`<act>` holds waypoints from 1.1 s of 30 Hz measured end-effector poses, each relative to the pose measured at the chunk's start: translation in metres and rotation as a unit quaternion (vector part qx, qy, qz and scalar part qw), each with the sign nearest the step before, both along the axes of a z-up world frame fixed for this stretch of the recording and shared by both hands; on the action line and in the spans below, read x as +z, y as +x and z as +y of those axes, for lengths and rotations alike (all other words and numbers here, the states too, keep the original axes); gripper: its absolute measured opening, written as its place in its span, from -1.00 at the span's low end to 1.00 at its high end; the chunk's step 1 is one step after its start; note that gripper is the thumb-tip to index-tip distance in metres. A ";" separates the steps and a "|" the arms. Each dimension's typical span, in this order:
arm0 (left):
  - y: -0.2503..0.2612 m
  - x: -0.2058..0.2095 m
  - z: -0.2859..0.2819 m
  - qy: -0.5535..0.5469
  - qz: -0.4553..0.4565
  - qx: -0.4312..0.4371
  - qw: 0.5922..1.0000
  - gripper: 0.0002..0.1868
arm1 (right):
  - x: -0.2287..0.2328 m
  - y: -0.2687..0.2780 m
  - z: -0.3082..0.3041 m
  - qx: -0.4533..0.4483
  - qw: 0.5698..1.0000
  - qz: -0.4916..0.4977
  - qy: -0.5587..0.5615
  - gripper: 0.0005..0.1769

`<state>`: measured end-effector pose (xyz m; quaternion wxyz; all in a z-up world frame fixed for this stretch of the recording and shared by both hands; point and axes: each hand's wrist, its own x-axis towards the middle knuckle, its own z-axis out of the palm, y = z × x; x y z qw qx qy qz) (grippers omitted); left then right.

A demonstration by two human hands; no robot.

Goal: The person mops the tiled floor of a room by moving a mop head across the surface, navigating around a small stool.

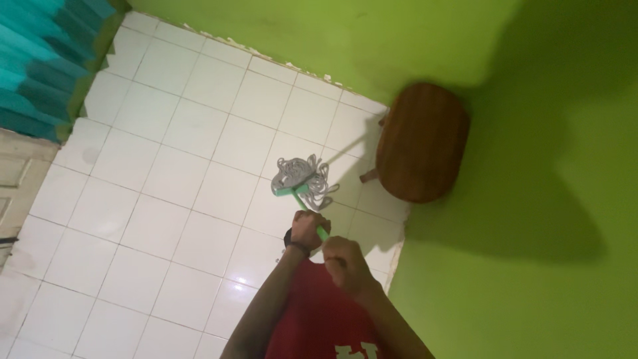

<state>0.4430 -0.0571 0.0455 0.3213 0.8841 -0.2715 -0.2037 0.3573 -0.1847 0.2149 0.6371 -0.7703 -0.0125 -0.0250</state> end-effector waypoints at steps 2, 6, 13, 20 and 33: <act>0.012 -0.007 0.003 0.009 -0.031 0.000 0.999 -0.82 | 0.004 0.003 0.006 0.010 1.000 -0.012 -0.010 -0.86; 0.036 -0.049 0.009 0.125 -0.066 -0.014 0.990 -0.75 | -0.004 0.021 0.017 0.029 0.995 -0.077 -0.064 -0.83; 0.079 -0.106 0.011 0.069 -0.045 0.022 0.996 -0.75 | -0.052 0.048 0.026 0.006 0.998 -0.038 -0.039 -0.78; 0.067 -0.078 -0.005 0.048 -0.028 -0.015 0.998 -0.64 | -0.063 0.037 0.010 -0.042 0.998 -0.031 -0.030 -0.74; -0.014 -0.039 -0.043 -0.090 0.039 0.023 0.995 -0.70 | -0.016 0.008 -0.026 -0.119 0.992 -0.016 0.046 -0.72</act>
